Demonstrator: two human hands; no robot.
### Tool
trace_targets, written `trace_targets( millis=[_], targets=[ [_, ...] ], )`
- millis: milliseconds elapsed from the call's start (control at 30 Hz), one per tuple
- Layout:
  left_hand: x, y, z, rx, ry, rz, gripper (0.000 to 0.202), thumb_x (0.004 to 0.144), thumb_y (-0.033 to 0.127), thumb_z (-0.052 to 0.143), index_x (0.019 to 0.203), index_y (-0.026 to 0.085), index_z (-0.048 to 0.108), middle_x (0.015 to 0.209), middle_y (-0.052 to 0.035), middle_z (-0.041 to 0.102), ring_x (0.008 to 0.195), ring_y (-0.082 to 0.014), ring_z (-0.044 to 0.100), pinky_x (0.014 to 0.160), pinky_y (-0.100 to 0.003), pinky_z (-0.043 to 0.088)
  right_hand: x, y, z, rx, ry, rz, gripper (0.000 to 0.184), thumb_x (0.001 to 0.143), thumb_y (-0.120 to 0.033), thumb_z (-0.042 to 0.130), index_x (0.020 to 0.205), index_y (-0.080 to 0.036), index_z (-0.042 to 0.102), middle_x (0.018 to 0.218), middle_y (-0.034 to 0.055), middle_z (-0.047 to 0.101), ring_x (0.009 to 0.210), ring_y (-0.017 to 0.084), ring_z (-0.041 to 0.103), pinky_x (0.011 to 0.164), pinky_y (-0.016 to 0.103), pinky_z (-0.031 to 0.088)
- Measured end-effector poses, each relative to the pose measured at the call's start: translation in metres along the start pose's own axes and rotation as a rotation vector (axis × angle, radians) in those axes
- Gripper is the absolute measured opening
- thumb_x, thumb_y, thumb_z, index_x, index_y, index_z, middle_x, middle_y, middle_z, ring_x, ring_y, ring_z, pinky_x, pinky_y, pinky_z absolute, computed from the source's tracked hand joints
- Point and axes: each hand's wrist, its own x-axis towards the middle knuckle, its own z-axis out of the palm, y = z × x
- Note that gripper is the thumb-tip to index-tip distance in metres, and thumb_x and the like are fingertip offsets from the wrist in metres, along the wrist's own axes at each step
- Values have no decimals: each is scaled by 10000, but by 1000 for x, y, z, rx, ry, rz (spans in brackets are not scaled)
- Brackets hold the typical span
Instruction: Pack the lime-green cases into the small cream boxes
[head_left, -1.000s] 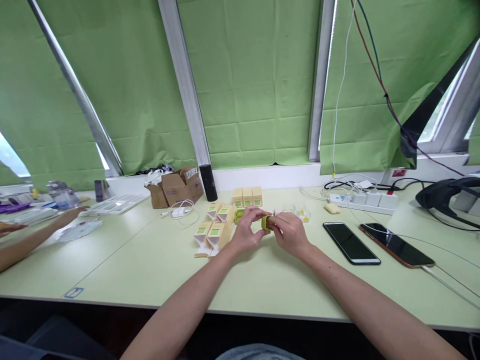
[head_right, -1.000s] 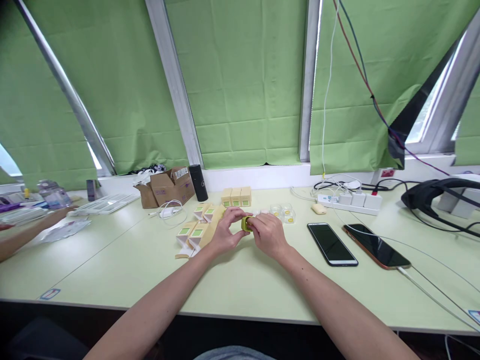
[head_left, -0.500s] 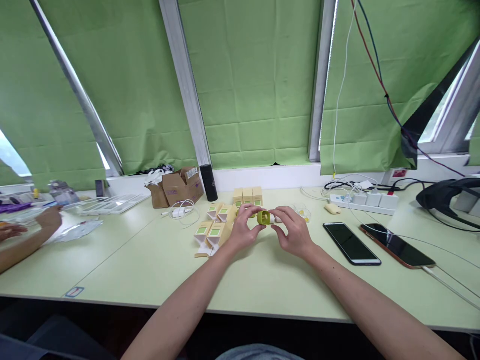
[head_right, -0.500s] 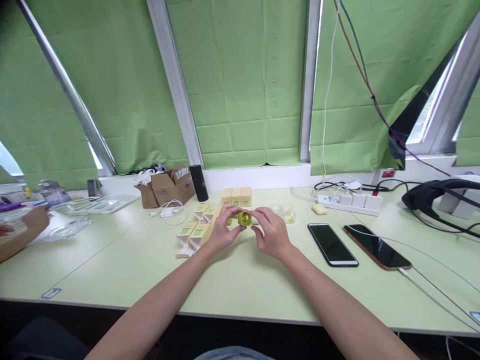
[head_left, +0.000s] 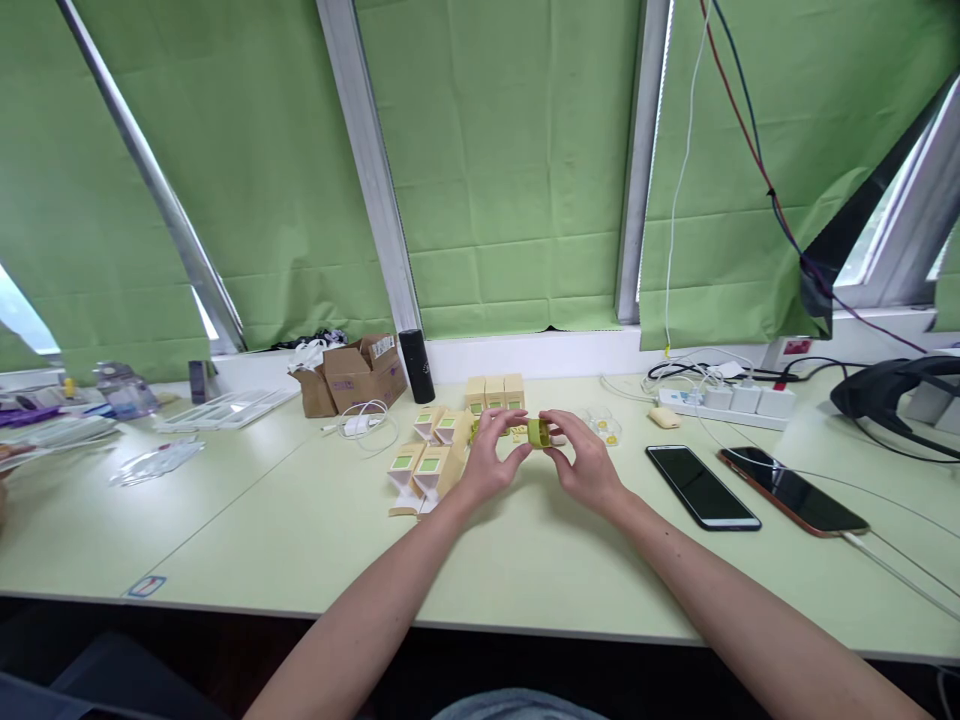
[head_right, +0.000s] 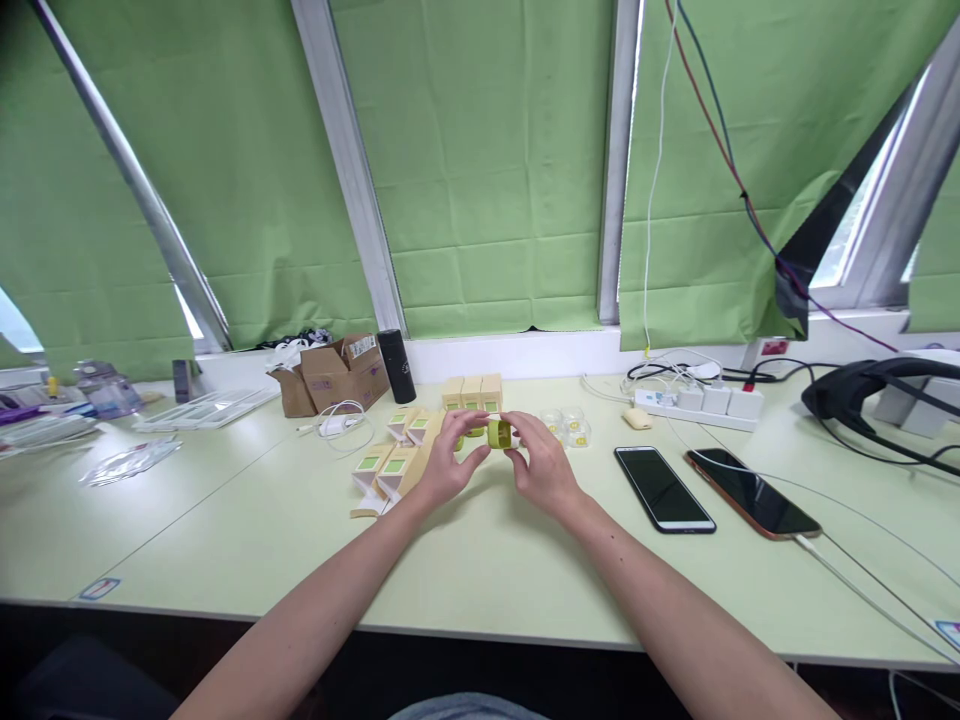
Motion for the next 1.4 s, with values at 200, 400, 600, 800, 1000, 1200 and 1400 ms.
trace_targets(
  millis=[200, 400, 600, 800, 1000, 1200, 1400],
  targets=[
    [3, -7, 6, 9, 5, -138, 131, 938, 305, 675, 1021, 206, 695, 999, -71, 700, 951, -208, 666, 821, -347, 536, 0, 1, 1, 70, 49, 65, 500, 926, -97, 573, 1396, -267, 563, 1312, 132, 649, 1073, 266, 703, 905, 488, 661],
    [5, -13, 13, -67, -2, -189, 159, 941, 336, 659, 920, 179, 678, 866, -44, 693, 807, -173, 651, 736, -304, 505, -1, 0, 3, 72, 10, 55, 502, 902, -64, 568, 1361, -266, 577, 1300, 125, 651, 1120, 271, 684, 914, 482, 658],
    [5, -15, 13, -90, -20, -237, 253, 939, 402, 660, 849, 169, 701, 813, -55, 700, 791, -177, 647, 740, -298, 514, -2, 1, 3, 93, -10, 62, 497, 900, -66, 572, 1354, -269, 582, 1302, 124, 651, 1150, 288, 668, 904, 503, 652],
    [7, -18, 13, -173, -25, -296, 279, 884, 436, 709, 827, 164, 687, 789, -48, 686, 734, -171, 645, 725, -302, 514, -1, 0, 3, 107, -18, 57, 484, 896, -66, 585, 1331, -277, 591, 1268, 112, 663, 1162, 292, 653, 896, 498, 645],
    [8, -15, 12, -226, -20, -311, 284, 864, 432, 718, 808, 158, 670, 762, -39, 671, 714, -162, 637, 706, -288, 498, -1, 0, 2, 99, -29, 57, 477, 884, -68, 594, 1316, -272, 597, 1255, 111, 673, 1128, 288, 669, 890, 491, 646],
    [9, -9, 10, -233, -15, -311, 271, 864, 421, 709, 809, 160, 668, 751, -33, 664, 720, -160, 633, 712, -283, 490, -1, 1, 2, 98, -16, 60, 472, 881, -72, 603, 1310, -269, 602, 1249, 109, 677, 1123, 285, 674, 880, 480, 652],
    [9, -13, 10, -249, 0, -310, 243, 860, 399, 687, 804, 164, 654, 741, -24, 646, 715, -154, 615, 720, -282, 492, -1, 2, 2, 110, 10, 85, 468, 879, -81, 608, 1305, -275, 607, 1254, 103, 678, 1074, 274, 691, 878, 482, 657]
  ],
)
